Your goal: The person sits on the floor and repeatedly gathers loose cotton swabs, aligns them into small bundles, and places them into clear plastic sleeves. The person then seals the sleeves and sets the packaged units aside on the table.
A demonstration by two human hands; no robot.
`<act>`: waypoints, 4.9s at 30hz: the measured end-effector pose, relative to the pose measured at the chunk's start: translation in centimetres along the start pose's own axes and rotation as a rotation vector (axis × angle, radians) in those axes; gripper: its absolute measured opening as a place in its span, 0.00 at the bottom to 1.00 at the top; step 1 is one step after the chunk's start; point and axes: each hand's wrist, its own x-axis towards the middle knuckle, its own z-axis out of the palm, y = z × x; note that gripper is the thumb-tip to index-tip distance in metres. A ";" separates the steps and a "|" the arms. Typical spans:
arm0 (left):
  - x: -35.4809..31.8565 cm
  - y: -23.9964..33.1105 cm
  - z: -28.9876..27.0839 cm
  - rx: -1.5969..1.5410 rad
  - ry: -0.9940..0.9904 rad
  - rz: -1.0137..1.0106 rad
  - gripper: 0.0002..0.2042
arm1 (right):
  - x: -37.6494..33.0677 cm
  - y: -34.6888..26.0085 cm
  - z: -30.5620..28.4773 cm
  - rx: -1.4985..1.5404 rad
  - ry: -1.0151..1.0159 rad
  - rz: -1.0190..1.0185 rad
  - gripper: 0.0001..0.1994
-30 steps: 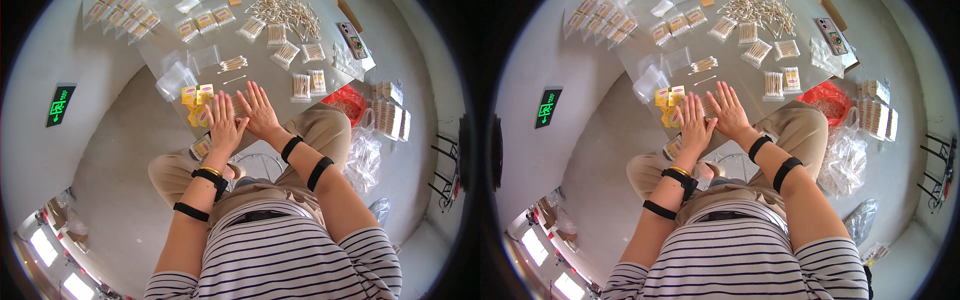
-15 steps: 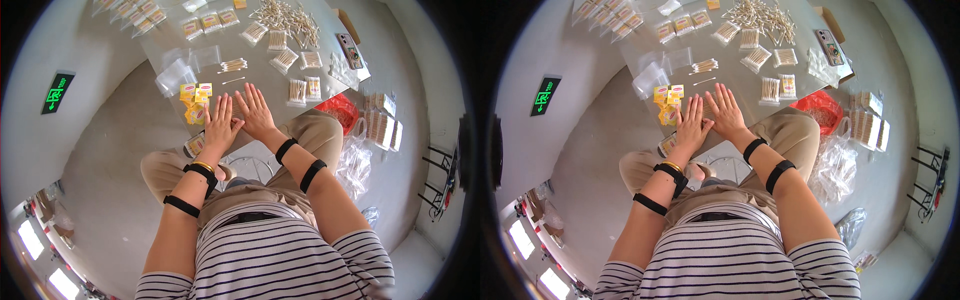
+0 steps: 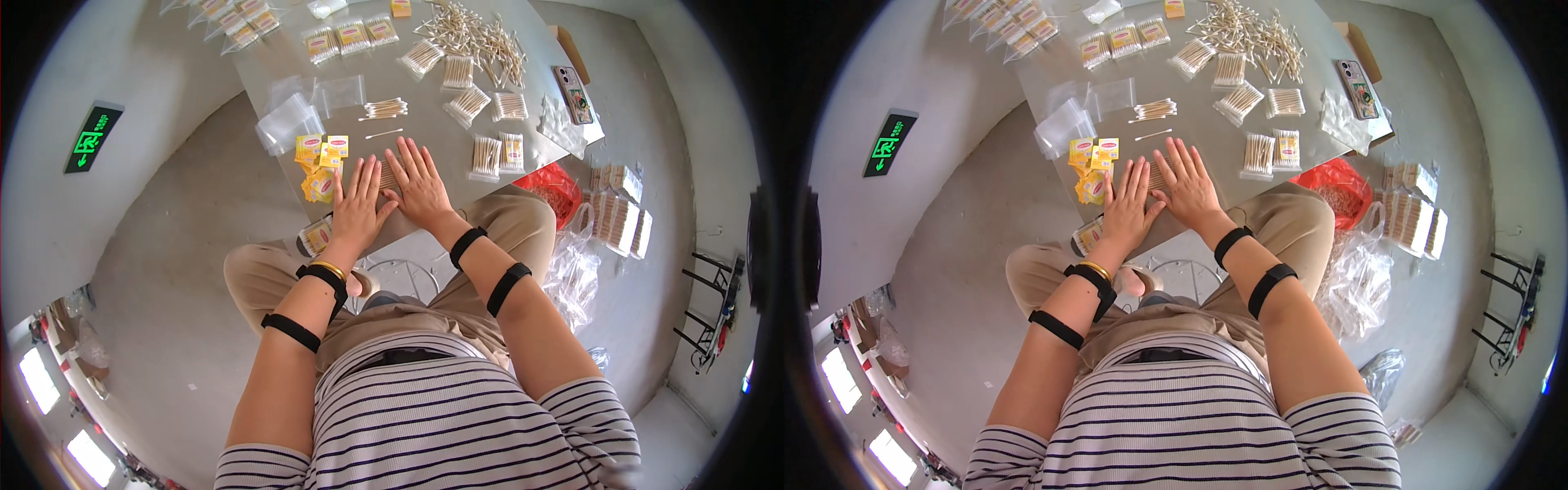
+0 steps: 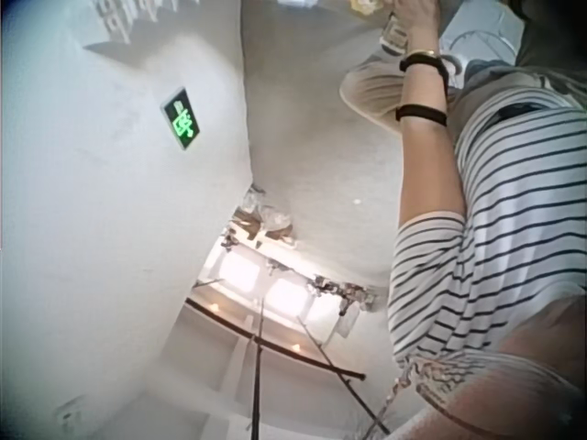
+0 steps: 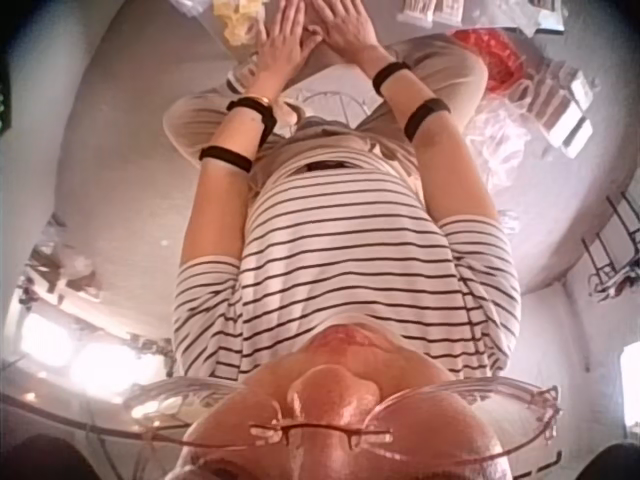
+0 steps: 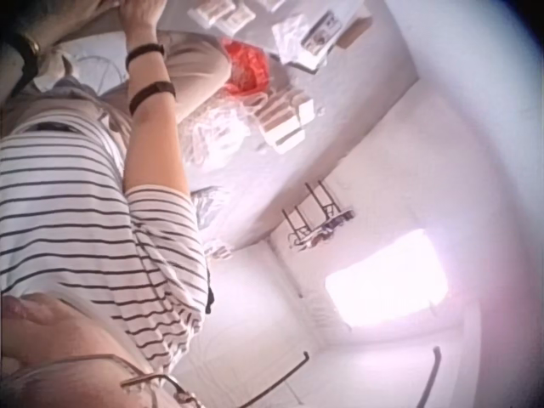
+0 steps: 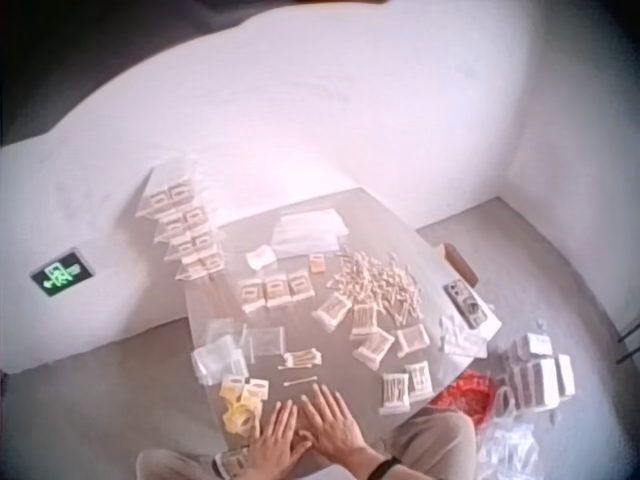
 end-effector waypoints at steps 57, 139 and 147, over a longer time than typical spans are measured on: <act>-13.2 -7.5 1.7 -1.341 0.523 -1.190 0.24 | -2.7 -7.3 0.5 -0.037 -0.168 -0.158 0.46; 11.9 -1.7 -0.1 0.086 -0.067 0.114 0.43 | 3.0 3.1 -0.1 0.158 0.278 0.341 0.30; 11.8 -1.5 -0.1 0.095 -0.059 0.108 0.43 | 3.0 2.9 -0.5 0.172 0.279 0.360 0.30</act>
